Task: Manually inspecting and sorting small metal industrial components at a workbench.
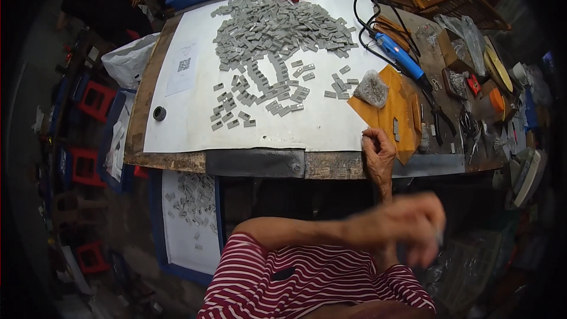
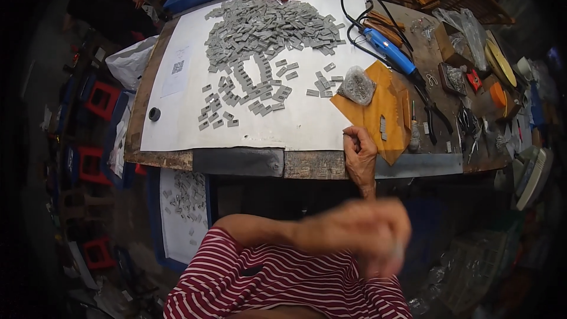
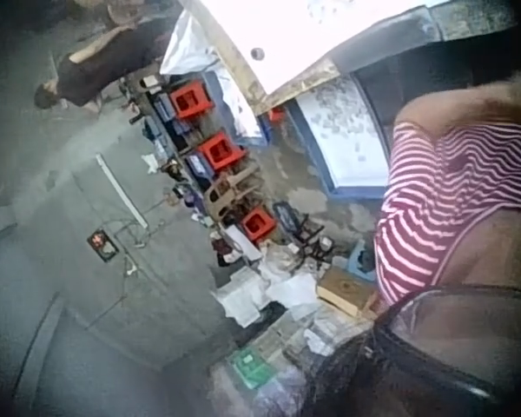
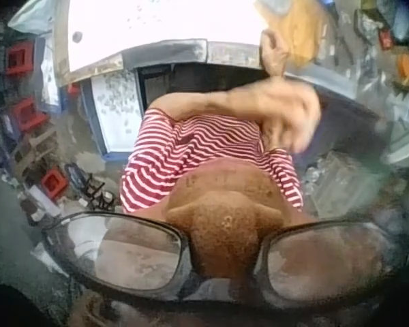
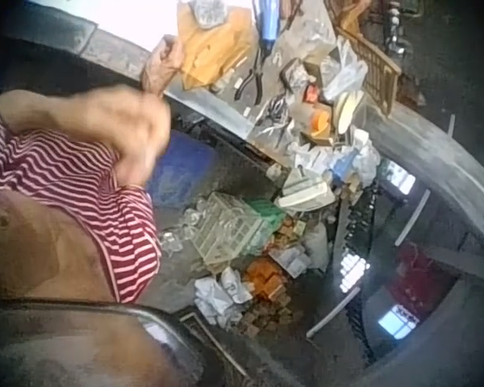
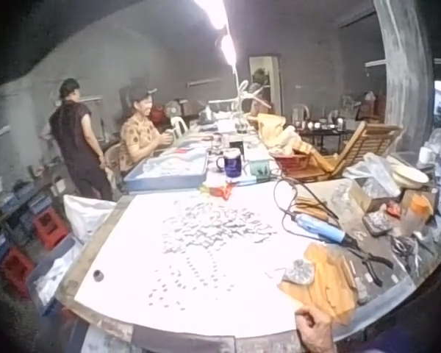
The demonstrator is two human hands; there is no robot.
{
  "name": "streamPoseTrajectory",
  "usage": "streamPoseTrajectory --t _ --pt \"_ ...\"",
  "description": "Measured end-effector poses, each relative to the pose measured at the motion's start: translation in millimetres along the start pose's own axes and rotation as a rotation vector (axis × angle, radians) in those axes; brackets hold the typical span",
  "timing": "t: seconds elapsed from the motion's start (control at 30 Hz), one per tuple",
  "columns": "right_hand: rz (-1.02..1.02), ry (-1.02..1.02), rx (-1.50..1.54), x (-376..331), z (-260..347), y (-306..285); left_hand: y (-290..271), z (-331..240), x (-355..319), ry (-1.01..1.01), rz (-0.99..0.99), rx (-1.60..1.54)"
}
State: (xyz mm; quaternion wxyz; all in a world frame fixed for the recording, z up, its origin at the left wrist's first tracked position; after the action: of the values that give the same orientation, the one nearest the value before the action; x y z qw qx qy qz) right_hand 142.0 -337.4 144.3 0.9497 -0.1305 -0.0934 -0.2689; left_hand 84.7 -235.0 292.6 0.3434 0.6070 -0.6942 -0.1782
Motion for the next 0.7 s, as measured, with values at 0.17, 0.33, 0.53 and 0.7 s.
streamPoseTrajectory --t 0.17,0.33,0.53,0.7 --pt "0.022 -0.009 0.01 -2 0 8 104 13 28 0.393 0.396 0.155" --pt "0.02 -0.027 0.016 -3 2 5 129 -2 7 1.03 0.451 0.84" --pt "0.029 -0.039 -0.006 -2 4 6 129 12 14 0.923 0.507 0.696" --pt "0.031 -0.05 -0.005 -2 5 7 128 14 10 0.843 0.55 0.577"
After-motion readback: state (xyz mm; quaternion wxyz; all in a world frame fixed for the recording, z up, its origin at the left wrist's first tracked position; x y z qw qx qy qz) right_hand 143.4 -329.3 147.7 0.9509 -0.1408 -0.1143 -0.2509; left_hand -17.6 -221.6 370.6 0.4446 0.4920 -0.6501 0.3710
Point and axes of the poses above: each hand's wrist, its own x-axis towards the middle knuckle, its own y-axis out of the palm, z = x × y, the point moved 6 cm from there along x, towards the middle knuckle, and after that the axes turned 6 degrees about x, right-handed, at the moved point
